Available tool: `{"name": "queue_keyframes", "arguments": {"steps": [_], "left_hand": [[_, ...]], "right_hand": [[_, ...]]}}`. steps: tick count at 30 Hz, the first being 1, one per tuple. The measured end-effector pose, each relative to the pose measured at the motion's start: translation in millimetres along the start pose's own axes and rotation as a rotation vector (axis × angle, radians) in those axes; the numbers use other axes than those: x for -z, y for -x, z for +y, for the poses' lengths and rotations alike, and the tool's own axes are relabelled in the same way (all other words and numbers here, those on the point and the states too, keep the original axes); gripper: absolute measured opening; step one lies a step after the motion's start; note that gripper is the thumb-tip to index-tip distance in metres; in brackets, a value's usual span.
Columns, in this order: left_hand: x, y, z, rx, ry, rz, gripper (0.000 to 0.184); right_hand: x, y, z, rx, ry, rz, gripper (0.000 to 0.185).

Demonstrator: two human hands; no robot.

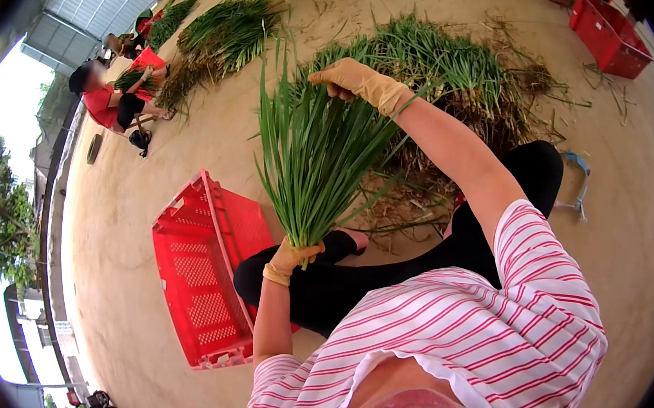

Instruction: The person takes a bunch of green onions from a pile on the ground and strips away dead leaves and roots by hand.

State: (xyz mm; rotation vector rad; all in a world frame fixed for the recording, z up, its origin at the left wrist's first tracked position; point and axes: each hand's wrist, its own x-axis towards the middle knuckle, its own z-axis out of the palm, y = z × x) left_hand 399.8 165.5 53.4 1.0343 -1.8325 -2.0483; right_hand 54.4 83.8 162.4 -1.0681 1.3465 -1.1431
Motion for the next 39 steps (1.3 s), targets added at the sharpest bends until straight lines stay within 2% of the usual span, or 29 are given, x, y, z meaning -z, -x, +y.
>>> {"name": "queue_keyframes", "arguments": {"steps": [1,3,5,8,11,15,17,19,21,23,24,25,27,29,31,32,33,34,35,37,38,39], "left_hand": [[0.5,0.0,-0.2,0.008,-0.004,-0.001,0.028],[1.9,-0.4,-1.1,0.017,-0.011,-0.005,0.029],[3.0,-0.7,-2.7,0.020,0.013,-0.003,0.028],[1.3,-0.3,0.2,0.026,0.010,0.008,0.027],[3.4,-1.2,-2.5,0.019,-0.006,0.002,0.026],[0.8,-0.7,0.2,0.030,-0.015,0.020,0.027],[1.2,-0.8,-1.5,0.030,-0.027,0.007,0.027],[-0.1,0.1,-0.7,0.022,-0.025,0.010,0.020],[-0.8,0.1,0.4,0.010,-0.026,0.010,0.013],[-1.4,0.2,0.7,0.002,-0.032,0.006,0.012],[-0.7,-0.2,0.5,0.001,-0.031,0.007,0.012],[0.0,0.0,-0.6,0.004,-0.020,0.009,0.012],[1.2,-0.1,-3.0,0.008,-0.003,0.013,0.012],[2.3,-2.6,-2.1,0.044,-0.066,0.018,0.025],[0.1,-2.2,-0.8,0.022,-0.038,0.025,0.023],[-0.6,-1.1,-0.6,0.002,-0.016,0.029,0.021],[0.2,-0.9,-1.0,-0.003,-0.007,0.038,0.021],[1.2,-1.2,-1.9,-0.003,-0.028,0.043,0.016],[1.3,-2.2,-2.9,-0.003,-0.048,0.049,0.011],[1.0,-1.9,-2.2,-0.008,-0.043,0.050,0.011],[1.4,-2.0,-1.6,-0.006,-0.051,0.041,0.011],[2.1,-3.0,-1.6,-0.006,-0.046,0.045,0.011]], "right_hand": [[-0.4,-7.1,7.4,0.000,-0.002,0.002,0.029],[-4.4,-18.9,19.1,-0.018,-0.221,-0.145,0.026],[-8.9,-15.9,22.6,-0.018,-0.261,-0.128,0.021],[-18.9,-2.6,18.6,-0.032,-0.400,0.041,0.016],[-17.6,-5.7,21.6,-0.067,-0.517,0.018,0.020],[-16.3,-11.5,25.5,-0.003,-0.389,0.070,0.022],[-19.1,-9.7,10.9,-0.067,-0.392,0.244,0.028],[-7.7,-22.9,6.9,-0.138,-0.383,0.222,0.031],[3.1,-34.2,8.2,-0.157,-0.218,-0.092,0.030],[4.6,-46.2,11.5,-0.190,-0.215,-0.167,0.026],[1.9,-45.2,11.4,-0.146,-0.212,-0.116,0.019],[-0.9,-44.2,12.1,-0.103,-0.209,-0.065,0.026],[-6.0,-39.1,13.7,-0.100,-0.279,-0.029,0.025],[-8.4,-34.5,12.7,-0.095,-0.348,0.006,0.024],[-4.1,-37.1,17.2,-0.103,-0.456,0.246,0.020],[1.4,-36.6,20.1,-0.011,-0.498,0.264,0.022],[4.6,-32.0,12.4,0.010,-0.549,0.341,0.035],[12.3,-26.7,3.7,0.044,-0.364,0.434,0.048],[18.3,-29.2,6.2,0.127,-0.107,0.664,0.040],[19.3,-25.6,-2.0,0.762,-0.351,0.811,0.029],[18.0,-23.3,-4.2,0.761,-0.349,0.801,0.029],[10.3,-1.5,-21.5,0.706,-0.333,0.551,0.028]]}}
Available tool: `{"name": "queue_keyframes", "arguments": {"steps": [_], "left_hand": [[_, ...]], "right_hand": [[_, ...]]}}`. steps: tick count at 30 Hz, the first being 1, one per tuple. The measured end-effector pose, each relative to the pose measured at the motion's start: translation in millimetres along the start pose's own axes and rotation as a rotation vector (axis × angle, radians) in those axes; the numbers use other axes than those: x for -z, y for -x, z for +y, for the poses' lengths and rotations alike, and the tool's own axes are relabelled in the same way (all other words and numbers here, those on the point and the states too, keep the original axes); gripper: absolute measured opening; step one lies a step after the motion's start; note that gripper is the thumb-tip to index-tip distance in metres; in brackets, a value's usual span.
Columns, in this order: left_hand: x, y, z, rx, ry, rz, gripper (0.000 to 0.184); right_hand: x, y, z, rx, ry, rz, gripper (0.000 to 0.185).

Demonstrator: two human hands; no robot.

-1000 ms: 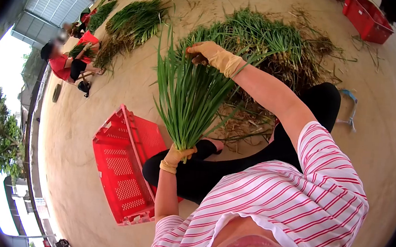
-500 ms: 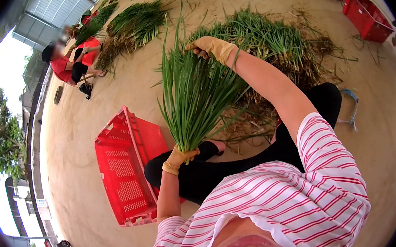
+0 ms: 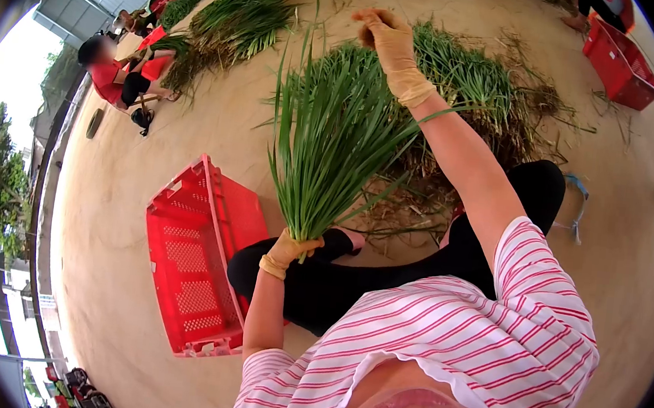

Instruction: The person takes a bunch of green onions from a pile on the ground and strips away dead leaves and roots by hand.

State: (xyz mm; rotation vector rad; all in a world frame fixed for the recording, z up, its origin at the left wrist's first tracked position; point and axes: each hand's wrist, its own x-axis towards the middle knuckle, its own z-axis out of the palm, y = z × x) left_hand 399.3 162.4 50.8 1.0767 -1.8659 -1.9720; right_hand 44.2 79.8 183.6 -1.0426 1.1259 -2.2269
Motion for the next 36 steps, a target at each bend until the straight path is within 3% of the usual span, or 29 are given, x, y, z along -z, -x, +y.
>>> {"name": "queue_keyframes", "arguments": {"steps": [1,4,8,13,14,16,17,18,19,20,22,24,25,28,29,31,34,36], "left_hand": [[0.7,-1.7,-0.2,-0.001,-0.017,-0.015,0.010],[0.2,-2.3,-3.9,-0.001,-0.024,-0.022,0.010],[1.4,-1.5,-4.7,-0.022,-0.033,-0.010,0.010],[15.3,0.1,2.5,0.058,-0.121,0.118,0.012],[26.2,1.1,5.4,0.061,-0.180,0.188,0.014],[72.1,5.6,20.8,-0.165,-0.391,0.308,0.022],[92.7,12.0,45.8,-0.050,-0.586,0.354,0.031],[119.1,12.5,60.1,-0.051,-0.855,0.441,0.035],[122.4,19.6,100.1,0.016,-1.196,0.523,0.036],[134.0,17.6,119.7,0.043,-1.414,0.600,0.037],[128.0,15.4,169.5,0.142,-1.554,0.677,0.041],[123.1,4.1,188.2,0.141,-1.665,0.711,0.042],[117.2,-0.8,193.4,0.128,-1.776,0.750,0.043],[86.8,-27.1,169.8,0.163,-1.705,0.894,0.045],[70.6,-34.3,155.4,0.136,-1.644,0.912,0.048],[35.3,-49.3,121.8,0.164,-1.477,0.924,0.058],[-18.8,-64.5,81.2,0.137,-1.233,0.852,0.079],[-27.8,-81.2,24.8,-0.212,-0.811,0.714,0.091]], "right_hand": [[-5.0,5.9,-15.4,-0.104,-0.041,-0.223,0.028],[-26.2,6.4,-14.5,-0.253,0.044,-0.399,0.029],[-32.5,7.2,-21.3,-0.392,-0.222,-0.505,0.020],[-16.5,6.3,-15.4,-0.423,-0.160,-0.534,0.018],[-8.8,3.4,-16.6,-0.381,-0.070,-0.439,0.020],[19.0,-14.5,-11.9,-0.312,0.167,-0.352,0.024],[36.4,-32.5,8.3,-0.109,0.645,-0.274,0.027],[48.7,-26.6,8.8,0.405,1.326,-0.094,0.030],[40.1,-17.9,5.0,0.415,1.320,-0.122,0.030],[31.5,-7.7,-4.9,0.265,1.283,-0.297,0.032],[18.5,23.8,-23.9,-0.052,1.188,-0.620,0.038],[-19.5,82.2,-6.2,-0.412,0.476,-1.045,0.043],[-41.6,109.5,2.1,-0.580,0.271,-1.150,0.047],[-100.3,165.4,37.5,-0.967,-0.401,-0.864,0.051],[-116.5,166.3,41.4,-0.964,-0.412,-0.862,0.051],[-135.5,161.1,49.5,-1.242,-0.882,-0.332,0.041],[-98.0,173.7,126.3,-1.178,-0.666,-0.258,0.033],[-51.9,176.5,127.9,-0.990,-0.414,-0.279,0.025]]}}
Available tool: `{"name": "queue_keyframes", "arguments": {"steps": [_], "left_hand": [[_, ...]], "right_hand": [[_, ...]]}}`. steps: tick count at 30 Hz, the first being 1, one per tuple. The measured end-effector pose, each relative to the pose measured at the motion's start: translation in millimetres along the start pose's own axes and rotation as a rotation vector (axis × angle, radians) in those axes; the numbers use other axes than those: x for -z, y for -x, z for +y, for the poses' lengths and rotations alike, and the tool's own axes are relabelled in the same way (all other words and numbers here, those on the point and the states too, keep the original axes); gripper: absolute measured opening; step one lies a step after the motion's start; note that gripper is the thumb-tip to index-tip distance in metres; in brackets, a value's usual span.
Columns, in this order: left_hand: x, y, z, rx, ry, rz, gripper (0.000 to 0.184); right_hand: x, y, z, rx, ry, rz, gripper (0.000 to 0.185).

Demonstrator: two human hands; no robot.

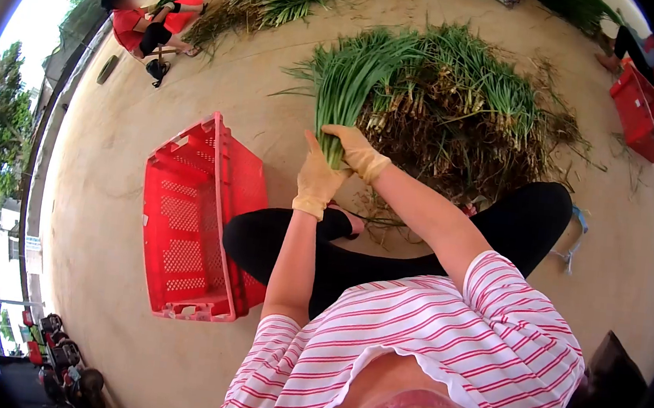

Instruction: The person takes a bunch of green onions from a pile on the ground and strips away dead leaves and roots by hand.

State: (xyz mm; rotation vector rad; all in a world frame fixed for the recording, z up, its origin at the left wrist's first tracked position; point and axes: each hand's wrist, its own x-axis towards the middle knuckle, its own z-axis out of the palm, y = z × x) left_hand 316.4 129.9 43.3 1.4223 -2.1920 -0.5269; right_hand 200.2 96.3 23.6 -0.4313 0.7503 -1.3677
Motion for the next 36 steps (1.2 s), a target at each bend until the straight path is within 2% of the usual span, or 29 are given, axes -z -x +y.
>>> {"name": "queue_keyframes", "arguments": {"steps": [1,2,3,4,6,7,8,10,11,12,14,16,17,18,20,22,24,25,28,32,34,36], "left_hand": [[-15.6,-0.9,-12.2,0.004,0.015,-0.008,0.091],[-28.8,-3.7,-23.1,0.105,0.366,-0.164,0.089],[-36.9,-4.9,-27.8,0.211,0.714,-0.318,0.088],[-37.5,-8.9,-23.1,0.220,0.724,-0.320,0.088],[-27.7,-20.8,-3.1,0.375,1.306,-0.668,0.081],[-30.8,-22.1,8.4,0.292,1.469,-0.711,0.077],[-32.2,-22.9,18.7,0.294,1.479,-0.704,0.077],[-31.1,-22.8,40.7,0.039,1.849,-0.895,0.071],[-30.6,-17.6,49.3,-0.058,1.957,-0.843,0.066],[-34.2,-15.0,51.8,-0.059,1.959,-0.843,0.066],[-41.9,-10.8,51.8,0.110,2.095,-0.749,0.065],[-50.8,-15.2,36.4,0.152,2.063,-0.722,0.060],[-55.8,-20.1,30.1,0.192,1.973,-0.684,0.057],[-58.4,-22.8,27.4,0.233,1.882,-0.647,0.054],[-55.0,-24.5,33.7,0.223,1.809,-0.632,0.051],[-54.5,-25.3,34.8,0.245,1.737,-0.713,0.059],[-59.2,-23.6,38.2,0.219,1.759,-0.745,0.059],[-62.3,-23.6,39.3,0.194,1.751,-0.772,0.060],[-66.6,-21.1,42.9,0.154,1.702,-0.820,0.061],[-66.1,-14.0,49.2,0.163,1.608,-0.882,0.058],[-67.3,-12.7,51.3,0.166,1.605,-0.893,0.054],[-67.5,-12.1,51.9,0.189,1.550,-0.926,0.047]], "right_hand": [[23.7,9.4,-8.9,-0.068,0.037,-0.050,0.024],[45.1,20.2,-18.6,-0.140,0.073,-0.100,0.023],[58.8,33.9,-26.2,-0.105,0.175,-0.121,0.022],[67.2,47.2,-35.6,-0.068,0.277,-0.149,0.022],[76.1,74.1,-46.1,-0.097,0.349,-0.204,0.026],[79.4,84.0,-48.0,-0.133,0.368,-0.260,0.032],[81.4,92.6,-49.8,-0.167,0.385,-0.317,0.037],[79.7,103.6,-52.8,-0.212,0.445,-0.386,0.044],[80.5,105.3,-51.3,-0.336,0.343,-0.458,0.043],[80.7,107.1,-49.9,-0.458,0.237,-0.528,0.041],[79.6,108.9,-46.9,-0.537,0.174,-0.547,0.042],[89.5,100.7,-39.5,-0.502,0.404,-0.450,0.048],[94.0,92.2,-47.2,-0.537,0.663,-0.490,0.056],[81.4,95.8,-72.2,-0.502,1.088,-0.431,0.053],[80.7,86.4,-112.9,-0.326,1.453,-0.457,0.052],[69.3,95.9,-152.1,-0.097,1.457,-0.220,0.036],[72.1,101.0,-170.1,0.153,0.966,-0.219,0.020],[69.2,101.7,-173.7,0.292,0.932,-0.167,0.010],[62.2,103.6,-179.9,0.667,1.077,-0.096,0.022],[62.0,96.1,-180.9,0.624,1.142,0.015,0.030],[57.6,100.1,-188.3,0.527,1.692,0.179,0.040],[63.8,96.8,-188.0,0.500,1.716,0.185,0.045]]}}
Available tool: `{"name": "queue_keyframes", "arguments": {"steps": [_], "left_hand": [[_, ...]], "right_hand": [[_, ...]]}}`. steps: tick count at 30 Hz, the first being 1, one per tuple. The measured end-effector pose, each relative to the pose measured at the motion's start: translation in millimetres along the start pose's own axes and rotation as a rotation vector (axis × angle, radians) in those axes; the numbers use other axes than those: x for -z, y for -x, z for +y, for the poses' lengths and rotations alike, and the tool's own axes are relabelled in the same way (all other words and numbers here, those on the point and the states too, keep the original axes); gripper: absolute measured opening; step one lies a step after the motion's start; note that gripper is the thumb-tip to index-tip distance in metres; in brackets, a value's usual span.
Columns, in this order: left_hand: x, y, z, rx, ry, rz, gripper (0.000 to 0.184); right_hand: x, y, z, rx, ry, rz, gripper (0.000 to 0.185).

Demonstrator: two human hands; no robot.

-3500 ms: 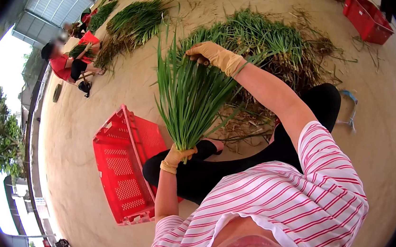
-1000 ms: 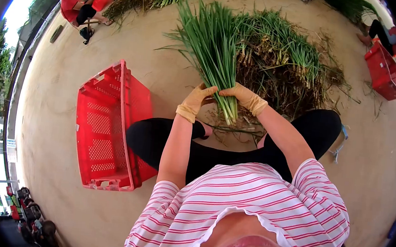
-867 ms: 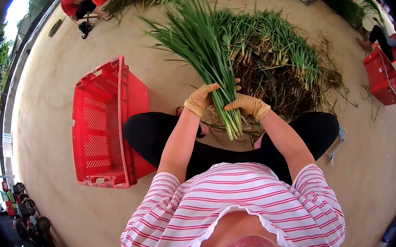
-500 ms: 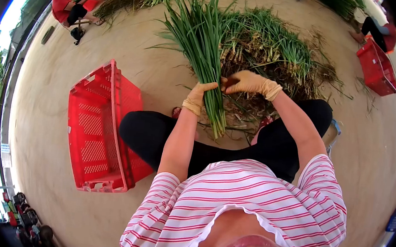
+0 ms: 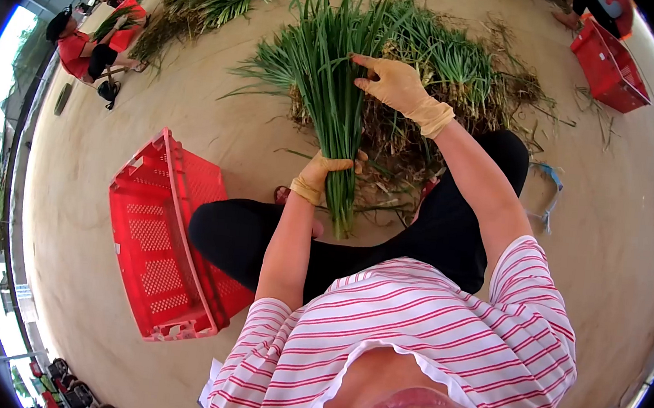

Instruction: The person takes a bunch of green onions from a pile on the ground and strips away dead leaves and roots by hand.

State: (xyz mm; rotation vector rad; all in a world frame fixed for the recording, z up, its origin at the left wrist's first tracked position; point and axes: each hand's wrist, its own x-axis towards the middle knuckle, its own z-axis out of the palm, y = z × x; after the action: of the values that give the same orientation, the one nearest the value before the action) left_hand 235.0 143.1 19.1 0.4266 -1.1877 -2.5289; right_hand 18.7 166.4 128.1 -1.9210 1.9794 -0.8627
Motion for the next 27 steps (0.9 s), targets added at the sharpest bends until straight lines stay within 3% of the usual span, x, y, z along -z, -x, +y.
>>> {"name": "queue_keyframes", "arguments": {"steps": [6,7,9,12,14,16,17,18,20,23,24,25,26,27], "left_hand": [[-2.3,1.0,-0.6,0.034,0.008,-0.002,0.048],[-1.8,0.4,-0.5,0.036,0.009,-0.001,0.048],[-0.3,0.1,-0.9,0.061,-0.010,-0.018,0.078],[1.6,-0.8,-1.2,0.049,-0.036,-0.029,0.078],[4.0,-1.8,-2.1,0.045,-0.023,-0.025,0.078],[8.1,-3.7,-4.6,0.041,-0.010,-0.023,0.078],[10.1,-4.6,-5.8,0.019,-0.003,-0.026,0.076],[12.5,-5.1,-5.7,-0.005,0.005,-0.026,0.074],[12.0,-6.5,-2.3,-0.071,0.067,0.040,0.068],[11.4,-13.7,6.1,-0.181,0.181,0.244,0.056],[11.7,-18.5,7.5,-0.217,0.234,0.373,0.050],[10.6,-22.7,8.0,-0.273,0.296,0.375,0.041],[8.3,-26.1,6.9,-0.373,0.332,0.345,0.040],[13.7,-29.1,3.2,-0.391,0.304,0.394,0.042]], "right_hand": [[-4.5,1.9,7.5,0.032,0.059,0.005,0.033],[-9.1,0.1,12.8,0.132,0.048,0.095,0.030],[-12.1,0.6,15.8,0.230,0.036,0.182,0.028],[-10.0,2.2,11.2,0.355,0.091,0.218,0.019],[-12.8,3.7,8.3,0.185,-0.074,0.253,0.014],[-10.4,-2.6,8.4,-0.171,-0.721,0.288,0.016],[-6.3,-1.3,9.8,-0.216,-0.885,0.384,0.014],[-9.1,-5.7,26.0,-0.132,-0.814,0.411,0.034],[-14.4,-0.4,28.0,0.001,-0.209,0.488,0.079],[-50.3,22.9,15.8,-0.134,-0.471,-0.199,0.126],[-65.1,32.4,9.3,-0.238,-0.409,-0.448,0.131],[-77.4,41.4,-3.7,-0.171,-0.491,-0.534,0.133],[-85.3,48.3,-14.0,-0.240,-0.383,-0.566,0.121],[-100.5,46.1,-7.0,-0.268,-0.480,-0.533,0.111]]}}
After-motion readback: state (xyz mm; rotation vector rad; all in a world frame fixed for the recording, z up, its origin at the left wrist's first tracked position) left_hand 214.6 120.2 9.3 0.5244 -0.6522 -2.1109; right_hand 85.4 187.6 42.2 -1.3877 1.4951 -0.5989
